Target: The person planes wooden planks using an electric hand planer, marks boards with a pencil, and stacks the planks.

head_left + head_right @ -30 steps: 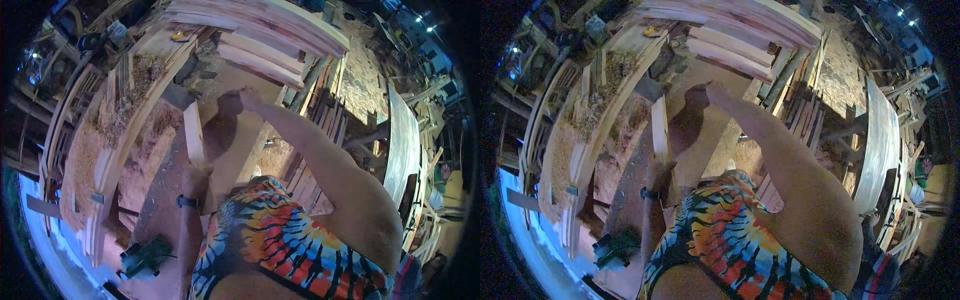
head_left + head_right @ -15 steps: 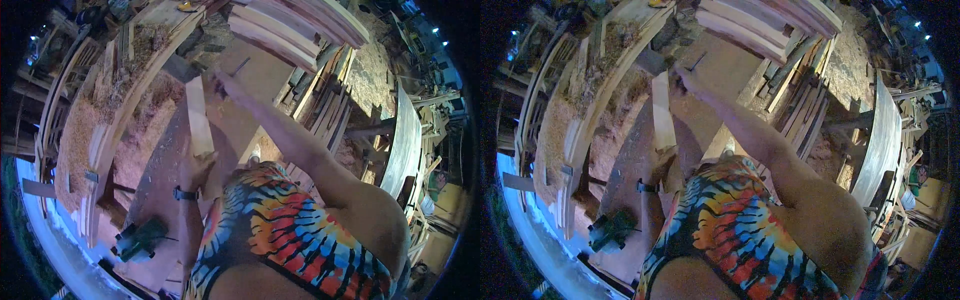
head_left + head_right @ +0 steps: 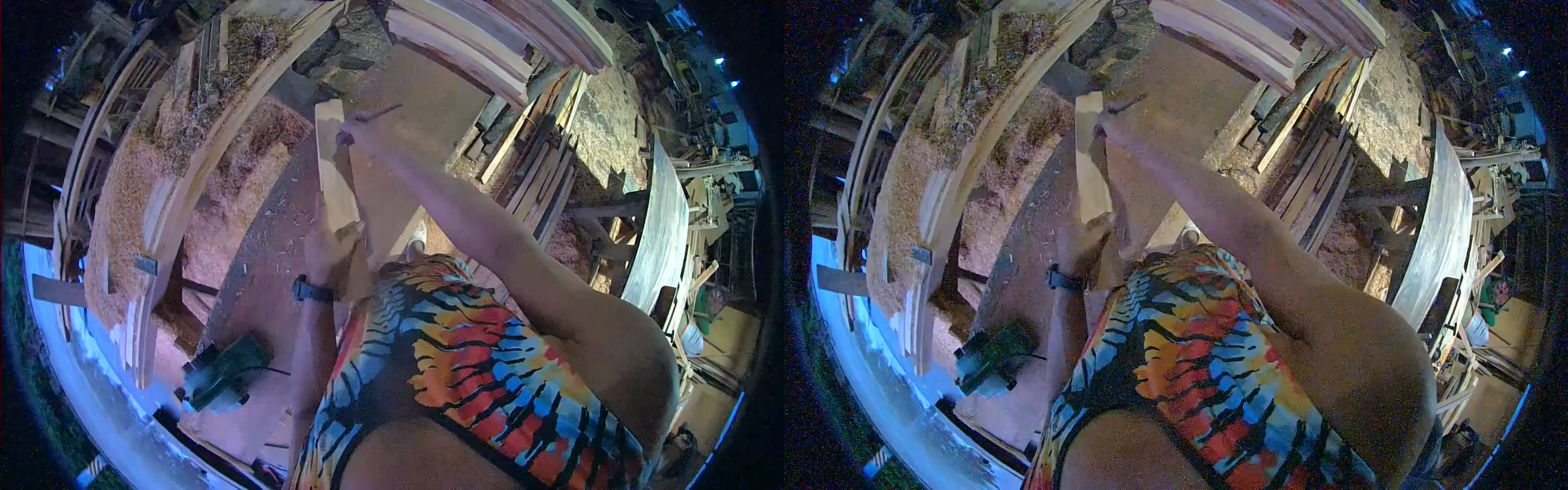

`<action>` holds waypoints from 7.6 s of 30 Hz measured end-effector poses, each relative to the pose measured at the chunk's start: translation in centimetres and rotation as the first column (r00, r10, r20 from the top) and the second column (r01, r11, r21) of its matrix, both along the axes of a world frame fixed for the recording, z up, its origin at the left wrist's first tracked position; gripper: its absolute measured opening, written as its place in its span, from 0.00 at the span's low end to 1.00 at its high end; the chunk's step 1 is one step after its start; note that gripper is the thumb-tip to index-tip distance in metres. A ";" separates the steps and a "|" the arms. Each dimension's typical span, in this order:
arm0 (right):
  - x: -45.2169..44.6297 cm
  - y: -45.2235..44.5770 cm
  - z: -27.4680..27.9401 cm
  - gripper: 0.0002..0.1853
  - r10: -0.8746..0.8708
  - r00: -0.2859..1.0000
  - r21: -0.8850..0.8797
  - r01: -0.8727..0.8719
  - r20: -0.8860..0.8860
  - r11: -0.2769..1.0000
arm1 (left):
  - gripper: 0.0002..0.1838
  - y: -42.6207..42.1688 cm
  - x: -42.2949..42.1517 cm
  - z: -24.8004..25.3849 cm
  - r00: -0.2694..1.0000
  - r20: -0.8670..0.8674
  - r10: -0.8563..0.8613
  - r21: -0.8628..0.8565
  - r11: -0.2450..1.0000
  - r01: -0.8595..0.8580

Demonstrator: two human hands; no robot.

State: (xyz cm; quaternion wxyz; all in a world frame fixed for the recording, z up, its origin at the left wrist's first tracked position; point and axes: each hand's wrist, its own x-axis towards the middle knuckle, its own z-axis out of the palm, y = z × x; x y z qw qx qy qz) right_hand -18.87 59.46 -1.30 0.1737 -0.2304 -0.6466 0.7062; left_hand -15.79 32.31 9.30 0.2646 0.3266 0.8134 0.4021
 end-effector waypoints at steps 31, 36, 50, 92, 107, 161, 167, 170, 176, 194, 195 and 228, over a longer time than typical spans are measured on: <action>21.8 5.5 11.7 0.25 -0.005 0.973 -0.431 -0.098 -0.233 0.897 | 0.26 11.5 0.3 8.9 0.684 -0.614 -0.395 0.038 0.850 0.525; 24.2 7.4 9.3 0.15 -0.130 0.982 -0.466 0.053 -0.135 0.883 | 0.20 15.2 0.6 9.5 0.639 -0.588 -0.496 -0.053 0.812 0.581; 10.8 18.3 10.0 0.15 -0.810 0.578 -0.632 0.595 -0.093 0.497 | 0.18 16.8 -2.1 8.8 0.678 -0.707 -0.204 -0.059 0.971 0.231; 39.4 -1.8 5.2 0.17 -0.761 0.579 0.179 0.748 0.293 0.639 | 0.24 24.8 14.6 -1.1 0.334 -0.107 -0.936 0.008 0.335 0.942; 34.6 10.2 7.4 0.58 -0.728 0.603 0.475 0.561 0.327 0.678 | 0.26 35.0 26.0 -1.1 0.270 -0.059 -0.961 0.078 0.265 0.961; 28.9 25.3 1.3 0.59 -0.536 0.843 0.260 0.507 0.050 0.822 | 0.30 54.2 -18.6 -6.6 0.795 0.605 0.046 0.530 0.722 -0.446; 28.6 26.1 0.5 0.53 -0.532 0.847 0.338 0.500 0.000 0.797 | 0.29 55.3 -19.4 -7.7 0.782 0.620 0.065 0.518 0.715 -0.470; 28.3 25.1 -0.1 0.48 -0.549 0.836 0.164 0.541 0.008 0.825 | 0.30 55.4 -20.6 -9.0 0.818 0.563 0.117 0.530 0.709 -0.465; 27.9 24.2 1.7 0.51 -0.590 0.807 0.196 0.578 0.002 0.792 | 0.30 54.8 -21.7 -9.8 0.848 0.504 0.165 0.543 0.703 -0.460; 28.6 25.4 1.1 0.50 -0.518 0.851 0.140 0.504 0.085 0.852 | 0.33 55.6 -22.2 -11.0 0.849 0.490 0.198 0.568 0.667 -0.483; 28.5 25.5 1.3 0.50 -0.513 0.853 0.226 0.483 0.099 0.846 | 0.33 55.6 -22.2 -11.1 0.849 0.490 0.196 0.571 0.664 -0.483; 28.9 26.0 2.1 0.42 -0.494 0.863 0.327 0.439 0.104 0.837 | 0.39 55.5 -20.6 -10.5 0.794 0.519 0.317 0.575 0.558 -0.598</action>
